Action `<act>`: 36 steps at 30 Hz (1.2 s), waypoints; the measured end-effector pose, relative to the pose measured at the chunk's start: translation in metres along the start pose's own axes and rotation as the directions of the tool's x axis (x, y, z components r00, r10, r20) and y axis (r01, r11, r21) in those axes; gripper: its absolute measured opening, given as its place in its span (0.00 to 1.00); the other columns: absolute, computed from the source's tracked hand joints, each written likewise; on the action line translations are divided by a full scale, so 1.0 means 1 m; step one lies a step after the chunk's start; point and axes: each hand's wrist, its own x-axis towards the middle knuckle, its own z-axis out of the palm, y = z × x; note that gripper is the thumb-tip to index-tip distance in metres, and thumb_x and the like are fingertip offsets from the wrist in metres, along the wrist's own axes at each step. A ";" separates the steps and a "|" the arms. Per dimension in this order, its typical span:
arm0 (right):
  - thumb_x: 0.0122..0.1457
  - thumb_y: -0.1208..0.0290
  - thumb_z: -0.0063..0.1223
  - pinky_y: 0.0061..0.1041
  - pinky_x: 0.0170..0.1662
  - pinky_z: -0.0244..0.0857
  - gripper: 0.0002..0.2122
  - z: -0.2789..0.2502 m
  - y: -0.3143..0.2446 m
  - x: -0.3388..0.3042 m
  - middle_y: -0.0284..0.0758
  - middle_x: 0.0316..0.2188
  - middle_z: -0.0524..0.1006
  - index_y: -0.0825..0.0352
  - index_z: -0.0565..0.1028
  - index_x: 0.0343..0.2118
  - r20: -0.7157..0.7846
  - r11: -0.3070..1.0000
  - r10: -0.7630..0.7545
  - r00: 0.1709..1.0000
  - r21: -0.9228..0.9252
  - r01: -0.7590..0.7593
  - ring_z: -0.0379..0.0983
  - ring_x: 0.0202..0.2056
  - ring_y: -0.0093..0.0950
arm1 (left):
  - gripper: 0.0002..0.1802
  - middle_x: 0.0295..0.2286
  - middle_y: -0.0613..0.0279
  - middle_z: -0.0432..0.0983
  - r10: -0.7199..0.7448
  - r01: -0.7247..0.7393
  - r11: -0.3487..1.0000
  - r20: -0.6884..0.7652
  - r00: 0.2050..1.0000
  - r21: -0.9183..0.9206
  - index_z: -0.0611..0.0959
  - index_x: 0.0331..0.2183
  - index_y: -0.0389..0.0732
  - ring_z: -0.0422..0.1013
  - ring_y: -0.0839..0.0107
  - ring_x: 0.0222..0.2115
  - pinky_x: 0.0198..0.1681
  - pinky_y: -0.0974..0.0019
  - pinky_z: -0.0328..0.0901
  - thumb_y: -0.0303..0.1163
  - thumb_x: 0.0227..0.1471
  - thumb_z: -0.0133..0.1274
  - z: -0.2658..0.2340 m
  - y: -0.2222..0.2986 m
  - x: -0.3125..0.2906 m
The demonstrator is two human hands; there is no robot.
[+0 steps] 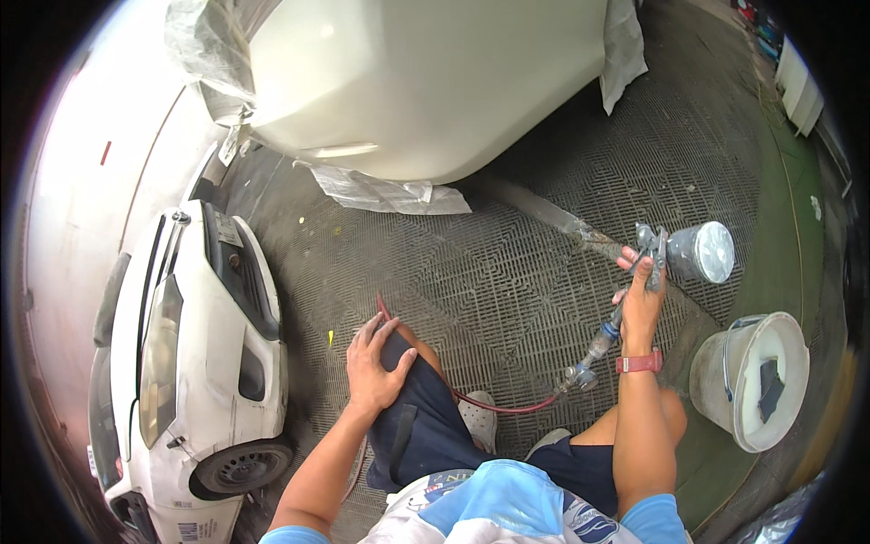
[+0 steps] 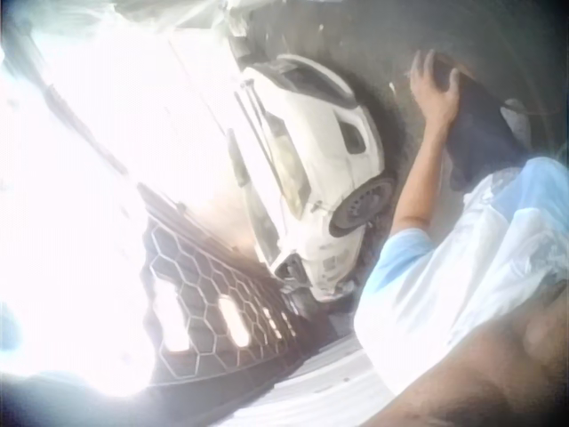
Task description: The person sprays white paint onto a car bumper using a spray gun. They adjust the spray gun, apply paint in passes, and briefly wipe the surface with a cloth.
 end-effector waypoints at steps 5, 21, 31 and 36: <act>0.67 0.28 0.45 0.20 0.24 0.72 0.47 -0.001 0.004 0.001 0.45 0.54 0.82 0.69 0.62 0.73 0.009 0.999 -0.011 1.000 -0.033 0.011 0.81 0.53 0.31 | 0.37 0.66 0.51 0.71 -0.001 0.001 1.000 0.004 1.000 0.018 0.82 0.62 0.50 0.65 0.47 0.66 0.70 0.44 0.58 0.53 0.55 0.67 0.002 -0.002 0.000; 0.67 0.27 0.43 0.20 0.25 0.73 0.49 -0.003 0.025 0.004 0.47 0.57 0.80 0.64 0.55 0.78 0.036 0.999 0.018 0.999 -0.046 -0.016 0.80 0.54 0.34 | 0.36 0.64 0.51 0.72 0.037 -0.037 0.999 -0.004 0.999 -0.010 0.82 0.61 0.48 0.65 0.48 0.66 0.70 0.45 0.57 0.53 0.56 0.65 0.004 -0.007 0.003; 0.68 0.25 0.35 0.20 0.24 0.72 0.48 0.001 0.026 0.002 0.45 0.58 0.80 0.63 0.54 0.78 0.026 0.998 -0.001 1.000 -0.055 0.003 0.80 0.54 0.32 | 0.35 0.63 0.51 0.73 0.042 -0.043 0.999 -0.014 0.999 -0.017 0.83 0.60 0.48 0.67 0.47 0.65 0.69 0.44 0.58 0.50 0.54 0.66 0.001 -0.010 0.004; 0.69 0.25 0.28 0.20 0.24 0.72 0.48 0.007 0.021 -0.001 0.45 0.56 0.81 0.74 0.66 0.68 0.003 0.997 0.007 1.000 -0.073 -0.007 0.81 0.54 0.32 | 0.36 0.64 0.51 0.71 0.019 -0.019 1.000 0.016 1.000 -0.001 0.82 0.62 0.48 0.65 0.47 0.66 0.71 0.44 0.56 0.52 0.55 0.66 -0.001 -0.012 0.003</act>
